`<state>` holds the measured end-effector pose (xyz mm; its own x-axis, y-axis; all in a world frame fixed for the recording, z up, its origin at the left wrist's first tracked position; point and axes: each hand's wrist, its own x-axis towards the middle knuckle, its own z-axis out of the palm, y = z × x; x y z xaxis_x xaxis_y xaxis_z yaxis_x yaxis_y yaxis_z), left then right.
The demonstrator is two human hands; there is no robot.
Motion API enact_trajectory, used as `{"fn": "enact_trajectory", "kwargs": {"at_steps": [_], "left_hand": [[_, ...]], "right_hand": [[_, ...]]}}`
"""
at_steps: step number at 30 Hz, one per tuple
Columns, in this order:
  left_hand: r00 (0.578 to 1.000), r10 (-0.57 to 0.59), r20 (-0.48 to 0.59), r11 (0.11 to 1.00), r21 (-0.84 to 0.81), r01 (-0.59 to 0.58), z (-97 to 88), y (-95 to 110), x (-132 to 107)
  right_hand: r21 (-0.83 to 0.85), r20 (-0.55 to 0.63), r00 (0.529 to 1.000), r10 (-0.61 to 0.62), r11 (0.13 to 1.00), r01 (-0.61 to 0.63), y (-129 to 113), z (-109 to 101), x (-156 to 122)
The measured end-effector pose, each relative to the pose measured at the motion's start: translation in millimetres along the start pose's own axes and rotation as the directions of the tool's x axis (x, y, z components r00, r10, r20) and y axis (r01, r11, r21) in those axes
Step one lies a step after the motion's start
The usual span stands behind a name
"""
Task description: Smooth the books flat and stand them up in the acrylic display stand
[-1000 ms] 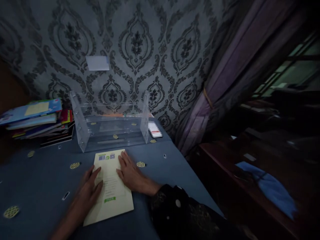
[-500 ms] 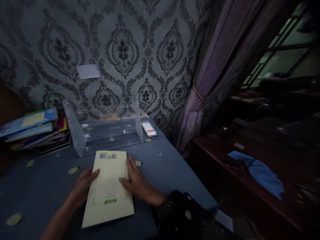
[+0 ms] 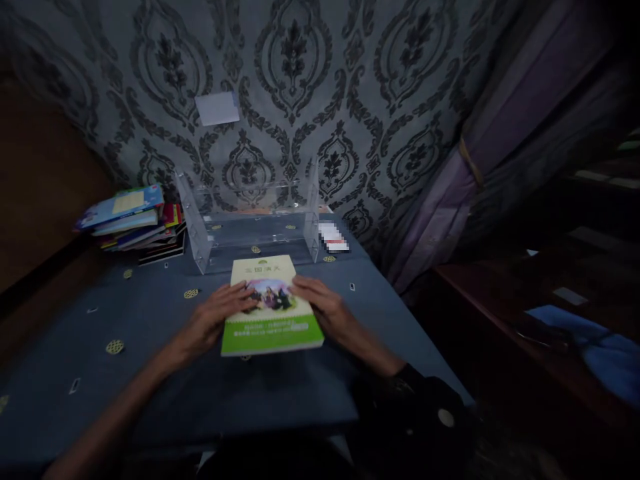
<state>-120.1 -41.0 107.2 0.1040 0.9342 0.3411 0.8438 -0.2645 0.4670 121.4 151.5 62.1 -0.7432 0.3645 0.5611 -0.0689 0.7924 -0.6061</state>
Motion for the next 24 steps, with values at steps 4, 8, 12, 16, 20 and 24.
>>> {"fn": "enact_trajectory", "kwargs": {"at_steps": [4,8,12,16,20,24], "left_hand": [[0.977,-0.077,0.2,0.98,0.194,0.037,40.5,-13.0,-37.2],[0.98,-0.042,0.194,0.971,0.239,-0.006,49.4,-17.3,-44.5],[0.995,-0.071,0.072,0.962,0.269,0.049,49.6,-29.3,-36.8],[0.975,-0.222,-0.017,0.932,0.291,0.217,51.0,-46.5,-23.2],[0.96,-0.271,-0.07,0.923,0.264,0.28,50.0,-64.2,-8.5],[0.959,-0.257,-0.12,0.931,0.237,0.279,51.3,-76.0,-0.5]], "right_hand": [[-0.112,0.261,0.965,0.003,0.993,0.027,25.1,16.9,-38.0],[-0.115,0.259,0.965,0.026,0.993,0.005,27.9,19.9,-42.8],[-0.167,0.223,0.971,0.082,0.985,-0.044,20.2,26.6,-31.8],[-0.211,0.146,0.978,0.146,0.971,-0.114,23.8,43.4,-21.3],[-0.209,0.104,0.972,0.211,0.96,-0.186,33.6,53.3,-13.1],[-0.175,0.083,0.976,0.203,0.967,-0.187,37.5,53.0,-10.3]]}}
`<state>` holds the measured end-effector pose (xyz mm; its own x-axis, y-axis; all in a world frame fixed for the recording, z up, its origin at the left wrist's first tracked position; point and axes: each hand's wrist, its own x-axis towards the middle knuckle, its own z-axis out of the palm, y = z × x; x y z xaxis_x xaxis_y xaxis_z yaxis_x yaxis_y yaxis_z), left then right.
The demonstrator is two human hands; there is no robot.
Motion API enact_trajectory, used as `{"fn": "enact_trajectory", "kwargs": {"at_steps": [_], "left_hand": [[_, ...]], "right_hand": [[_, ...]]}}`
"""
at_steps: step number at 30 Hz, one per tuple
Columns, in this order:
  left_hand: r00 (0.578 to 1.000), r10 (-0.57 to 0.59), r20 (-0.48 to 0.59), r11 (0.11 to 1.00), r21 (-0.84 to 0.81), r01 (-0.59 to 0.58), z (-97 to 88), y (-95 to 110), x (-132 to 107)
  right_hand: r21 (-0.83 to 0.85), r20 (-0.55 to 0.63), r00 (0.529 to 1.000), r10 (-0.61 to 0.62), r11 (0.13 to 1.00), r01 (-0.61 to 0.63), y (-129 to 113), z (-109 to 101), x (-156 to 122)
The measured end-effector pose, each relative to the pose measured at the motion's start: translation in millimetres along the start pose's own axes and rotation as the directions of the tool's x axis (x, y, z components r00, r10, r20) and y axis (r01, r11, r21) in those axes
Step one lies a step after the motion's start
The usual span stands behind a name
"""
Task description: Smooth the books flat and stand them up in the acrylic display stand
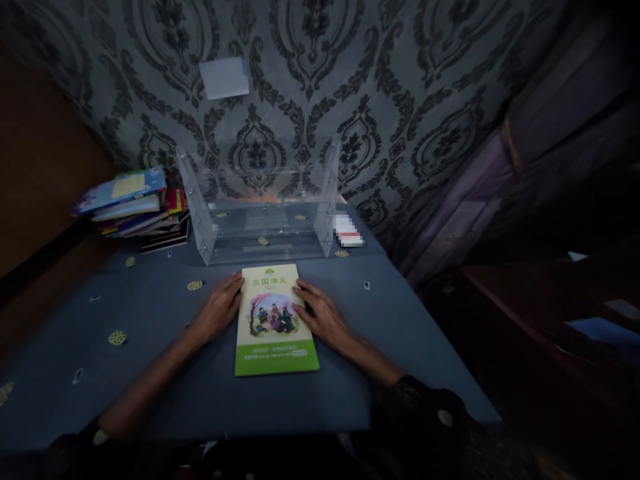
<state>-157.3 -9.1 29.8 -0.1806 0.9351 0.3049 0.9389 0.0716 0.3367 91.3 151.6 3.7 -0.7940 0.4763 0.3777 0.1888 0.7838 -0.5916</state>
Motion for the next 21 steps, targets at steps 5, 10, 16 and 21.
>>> {"fn": "enact_trajectory", "kwargs": {"at_steps": [5,10,16,21], "left_hand": [[1.0,0.005,-0.016,1.0,0.011,-0.005,3.9,-1.3,7.0],[1.0,0.02,-0.006,1.0,0.018,-0.02,5.7,1.4,16.0],[0.997,0.073,0.008,0.997,0.019,-0.073,10.2,6.6,28.2],[0.991,0.133,0.003,0.991,0.03,-0.133,17.2,16.4,39.2]], "right_hand": [[0.016,-0.001,1.0,0.004,1.0,-0.004,-2.0,-2.0,-0.9],[0.004,0.005,1.0,0.011,1.0,-0.011,-2.5,-1.3,-1.6],[0.004,-0.006,1.0,-0.004,1.0,0.004,-1.3,-0.2,-2.2],[-0.002,-0.007,1.0,0.003,1.0,-0.003,-1.1,0.5,-2.3]]}}
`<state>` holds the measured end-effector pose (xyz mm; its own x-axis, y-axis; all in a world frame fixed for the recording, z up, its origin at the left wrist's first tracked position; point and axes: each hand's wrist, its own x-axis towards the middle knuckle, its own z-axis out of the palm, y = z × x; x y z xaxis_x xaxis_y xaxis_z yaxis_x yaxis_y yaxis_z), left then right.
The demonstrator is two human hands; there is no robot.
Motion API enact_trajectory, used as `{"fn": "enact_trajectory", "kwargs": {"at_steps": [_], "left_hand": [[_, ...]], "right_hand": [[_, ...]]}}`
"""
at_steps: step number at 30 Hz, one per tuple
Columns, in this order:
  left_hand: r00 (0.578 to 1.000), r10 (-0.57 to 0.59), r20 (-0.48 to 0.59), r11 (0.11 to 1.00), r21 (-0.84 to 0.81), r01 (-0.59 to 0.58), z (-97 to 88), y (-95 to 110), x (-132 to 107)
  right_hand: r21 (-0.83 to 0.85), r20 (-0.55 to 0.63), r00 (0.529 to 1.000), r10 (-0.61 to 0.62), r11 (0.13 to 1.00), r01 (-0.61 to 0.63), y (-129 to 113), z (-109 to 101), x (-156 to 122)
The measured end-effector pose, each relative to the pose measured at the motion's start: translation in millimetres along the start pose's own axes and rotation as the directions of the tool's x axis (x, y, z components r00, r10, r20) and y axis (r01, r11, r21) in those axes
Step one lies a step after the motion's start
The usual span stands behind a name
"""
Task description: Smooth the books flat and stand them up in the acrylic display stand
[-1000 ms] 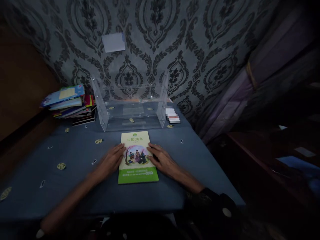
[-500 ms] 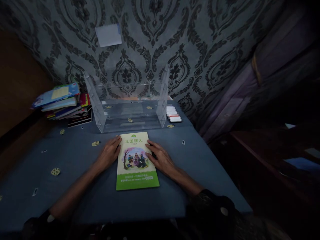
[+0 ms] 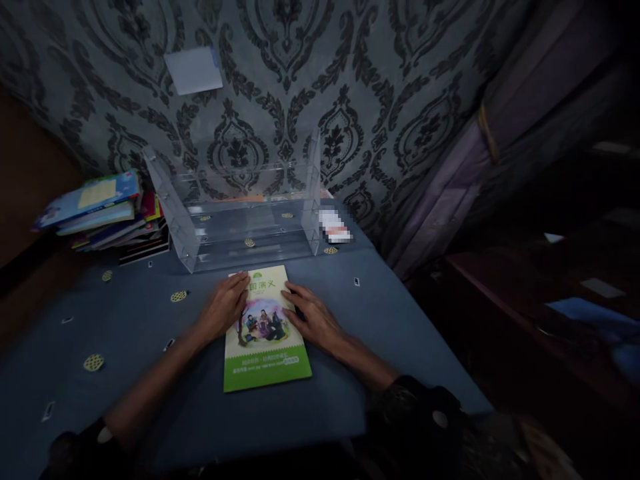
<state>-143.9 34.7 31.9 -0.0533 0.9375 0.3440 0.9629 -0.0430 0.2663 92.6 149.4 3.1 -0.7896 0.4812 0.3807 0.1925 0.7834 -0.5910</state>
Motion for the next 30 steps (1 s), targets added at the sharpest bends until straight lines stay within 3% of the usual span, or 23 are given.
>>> {"fn": "enact_trajectory", "kwargs": {"at_steps": [15,24,30], "left_hand": [[0.977,0.213,0.026,0.977,-0.011,-0.213,22.0,35.1,42.7],[0.969,0.247,0.013,0.969,-0.002,-0.247,30.0,37.7,55.8],[0.959,0.281,-0.019,0.96,0.018,-0.281,33.6,35.6,53.8]], "right_hand": [[-0.012,0.013,1.0,-0.009,1.0,0.009,-0.9,0.6,1.6],[0.01,0.015,1.0,-0.01,1.0,0.01,1.0,0.4,1.0],[0.051,-0.071,0.997,-0.029,0.998,0.033,2.5,3.6,0.4]]}}
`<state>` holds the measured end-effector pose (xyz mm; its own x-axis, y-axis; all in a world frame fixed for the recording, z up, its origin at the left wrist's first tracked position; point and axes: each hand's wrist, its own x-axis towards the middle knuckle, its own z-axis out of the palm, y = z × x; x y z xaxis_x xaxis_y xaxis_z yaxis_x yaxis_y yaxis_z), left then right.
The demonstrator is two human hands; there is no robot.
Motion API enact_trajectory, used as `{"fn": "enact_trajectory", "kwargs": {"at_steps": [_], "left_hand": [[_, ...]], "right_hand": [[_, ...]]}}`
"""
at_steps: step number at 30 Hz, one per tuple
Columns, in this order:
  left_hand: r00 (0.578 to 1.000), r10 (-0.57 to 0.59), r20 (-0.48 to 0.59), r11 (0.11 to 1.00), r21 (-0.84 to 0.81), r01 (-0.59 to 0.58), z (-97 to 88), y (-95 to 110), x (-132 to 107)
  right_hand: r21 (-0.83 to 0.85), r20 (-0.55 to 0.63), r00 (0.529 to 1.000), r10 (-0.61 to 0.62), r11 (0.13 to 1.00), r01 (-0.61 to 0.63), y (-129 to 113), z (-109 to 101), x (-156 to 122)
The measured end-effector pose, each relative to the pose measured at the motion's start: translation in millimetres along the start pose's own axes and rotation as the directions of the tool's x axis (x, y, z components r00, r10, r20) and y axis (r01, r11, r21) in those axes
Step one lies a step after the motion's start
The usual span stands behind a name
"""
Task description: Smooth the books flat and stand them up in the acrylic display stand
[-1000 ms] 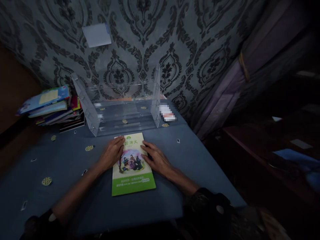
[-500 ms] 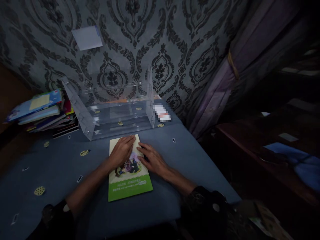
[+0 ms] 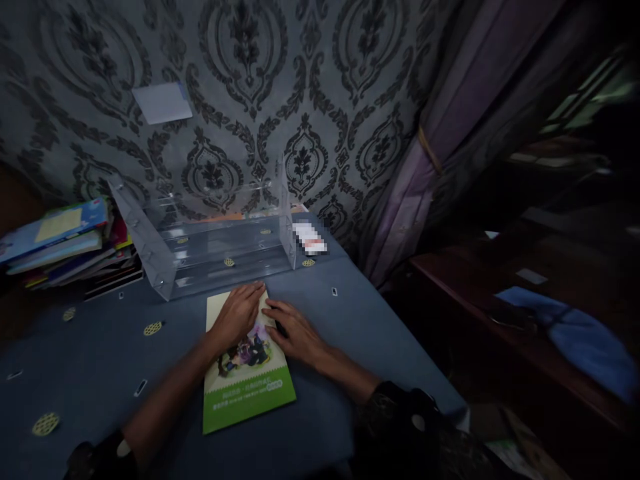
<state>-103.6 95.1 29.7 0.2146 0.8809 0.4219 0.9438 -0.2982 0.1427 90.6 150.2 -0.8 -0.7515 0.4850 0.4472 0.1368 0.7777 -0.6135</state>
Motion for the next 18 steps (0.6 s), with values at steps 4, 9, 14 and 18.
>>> {"fn": "enact_trajectory", "kwargs": {"at_steps": [4,9,14,18], "left_hand": [[0.999,0.022,-0.034,1.0,-0.012,-0.023,2.8,-0.9,-1.3],[0.998,0.04,-0.048,0.999,-0.001,-0.04,5.6,-2.3,-2.4],[0.996,0.067,-0.051,0.998,0.001,-0.067,5.4,-1.1,-3.3],[0.998,0.059,-0.036,0.998,-0.021,-0.06,0.6,4.5,-4.8]], "right_hand": [[0.067,-0.011,1.0,0.012,0.998,-0.011,-6.1,-5.8,2.9],[0.154,0.01,0.998,0.069,0.986,-0.07,-14.9,-16.9,6.8],[0.215,-0.038,0.994,0.1,0.973,-0.09,-8.1,-13.9,13.8],[0.186,-0.042,0.996,0.081,0.98,-0.072,4.0,-6.9,24.1]]}}
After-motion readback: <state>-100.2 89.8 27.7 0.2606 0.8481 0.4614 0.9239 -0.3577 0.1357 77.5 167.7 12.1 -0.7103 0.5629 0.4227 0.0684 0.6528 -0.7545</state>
